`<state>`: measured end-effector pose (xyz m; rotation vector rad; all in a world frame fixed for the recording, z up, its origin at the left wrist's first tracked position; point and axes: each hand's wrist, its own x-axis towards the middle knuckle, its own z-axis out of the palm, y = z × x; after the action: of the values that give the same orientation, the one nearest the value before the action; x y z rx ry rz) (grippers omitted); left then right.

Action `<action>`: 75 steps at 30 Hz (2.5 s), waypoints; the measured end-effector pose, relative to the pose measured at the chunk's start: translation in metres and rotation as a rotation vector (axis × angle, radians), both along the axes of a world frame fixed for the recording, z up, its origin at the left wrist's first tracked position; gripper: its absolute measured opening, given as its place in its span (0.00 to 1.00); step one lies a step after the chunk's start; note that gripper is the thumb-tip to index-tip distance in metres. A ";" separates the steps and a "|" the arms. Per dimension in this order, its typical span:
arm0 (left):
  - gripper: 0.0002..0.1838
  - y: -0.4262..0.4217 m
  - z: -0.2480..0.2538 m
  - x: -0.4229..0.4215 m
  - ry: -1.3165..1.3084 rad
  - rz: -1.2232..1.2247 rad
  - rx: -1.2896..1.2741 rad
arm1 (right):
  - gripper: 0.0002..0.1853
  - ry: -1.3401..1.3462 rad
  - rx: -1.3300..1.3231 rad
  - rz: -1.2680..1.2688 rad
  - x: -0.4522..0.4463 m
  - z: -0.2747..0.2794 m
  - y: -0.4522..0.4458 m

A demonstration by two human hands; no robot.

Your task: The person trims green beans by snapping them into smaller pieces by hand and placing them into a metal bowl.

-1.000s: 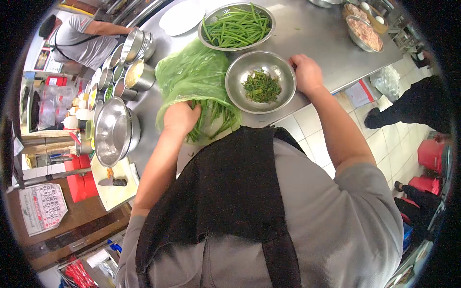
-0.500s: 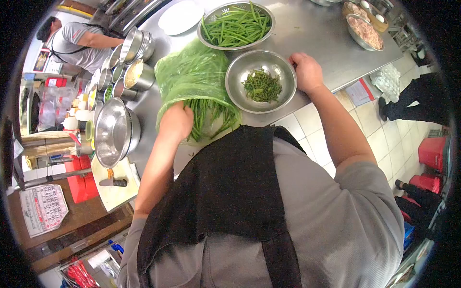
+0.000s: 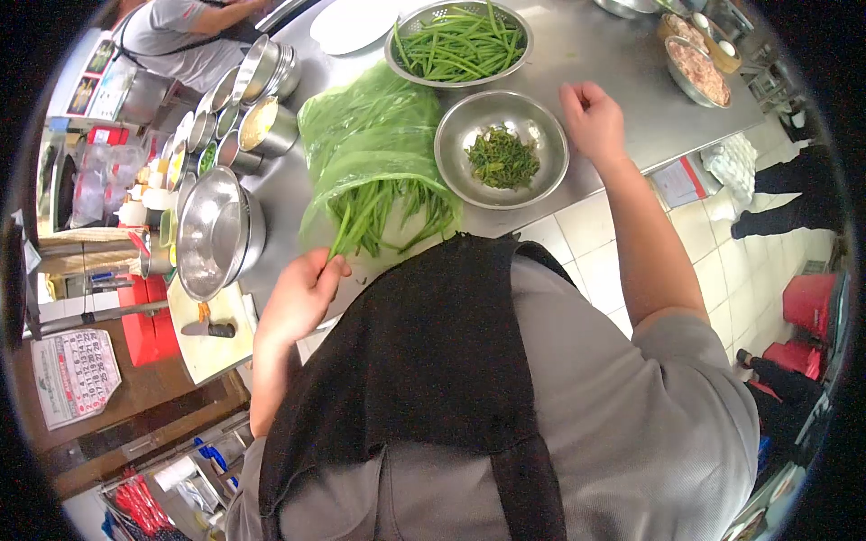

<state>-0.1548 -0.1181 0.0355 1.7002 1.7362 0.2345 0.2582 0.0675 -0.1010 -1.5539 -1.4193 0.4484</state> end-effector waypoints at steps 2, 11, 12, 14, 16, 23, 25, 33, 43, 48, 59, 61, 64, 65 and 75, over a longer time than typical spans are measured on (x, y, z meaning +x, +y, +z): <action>0.16 -0.007 0.004 -0.008 -0.127 -0.036 -0.044 | 0.14 0.056 -0.030 0.122 -0.007 0.018 -0.002; 0.17 0.001 0.012 0.003 -0.469 0.081 -0.109 | 0.10 -0.013 0.118 0.863 -0.120 0.077 -0.065; 0.17 0.003 0.011 0.004 -0.466 0.101 -0.084 | 0.09 -0.037 0.069 0.897 -0.124 0.080 -0.068; 0.17 0.012 -0.001 0.004 -0.152 0.070 -0.005 | 0.08 -0.084 -0.036 0.970 -0.130 0.085 -0.074; 0.17 0.010 -0.014 0.003 0.082 0.029 0.033 | 0.08 -0.099 -0.042 0.977 -0.134 0.086 -0.077; 0.14 -0.010 0.017 0.010 -0.420 -0.010 0.006 | 0.09 -0.043 0.034 1.000 -0.136 0.088 -0.078; 0.15 -0.010 0.024 0.008 -0.481 -0.016 0.015 | 0.09 0.009 -0.008 1.033 -0.139 0.096 -0.080; 0.18 -0.004 0.013 0.002 -0.753 0.070 -0.054 | 0.10 0.072 -0.050 1.169 -0.138 0.100 -0.079; 0.18 0.005 -0.001 0.003 -1.033 0.082 -0.147 | 0.08 0.073 0.105 1.105 -0.138 0.098 -0.080; 0.18 0.008 -0.001 0.014 -0.866 0.164 -0.011 | 0.05 -0.093 0.243 1.080 -0.131 0.097 -0.082; 0.15 0.006 -0.008 0.034 -0.783 0.081 -0.085 | 0.04 0.249 0.031 0.669 -0.117 0.080 -0.066; 0.15 0.006 -0.007 0.030 -0.733 0.074 -0.071 | 0.08 0.006 -0.019 0.633 -0.097 0.089 -0.052; 0.15 0.006 -0.009 0.028 -0.607 0.048 -0.011 | 0.11 -0.460 0.303 0.605 -0.083 0.088 -0.044; 0.15 0.006 -0.009 0.028 -0.539 0.025 0.029 | 0.12 -0.326 0.257 0.665 -0.082 0.089 -0.046; 0.13 0.005 0.005 0.034 -0.277 -0.088 0.155 | 0.08 -0.253 0.310 0.914 -0.107 0.120 -0.062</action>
<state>-0.1206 -0.1133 0.0404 1.7557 1.4683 0.5493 0.1512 0.0052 0.0193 -0.6578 -2.2502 0.5309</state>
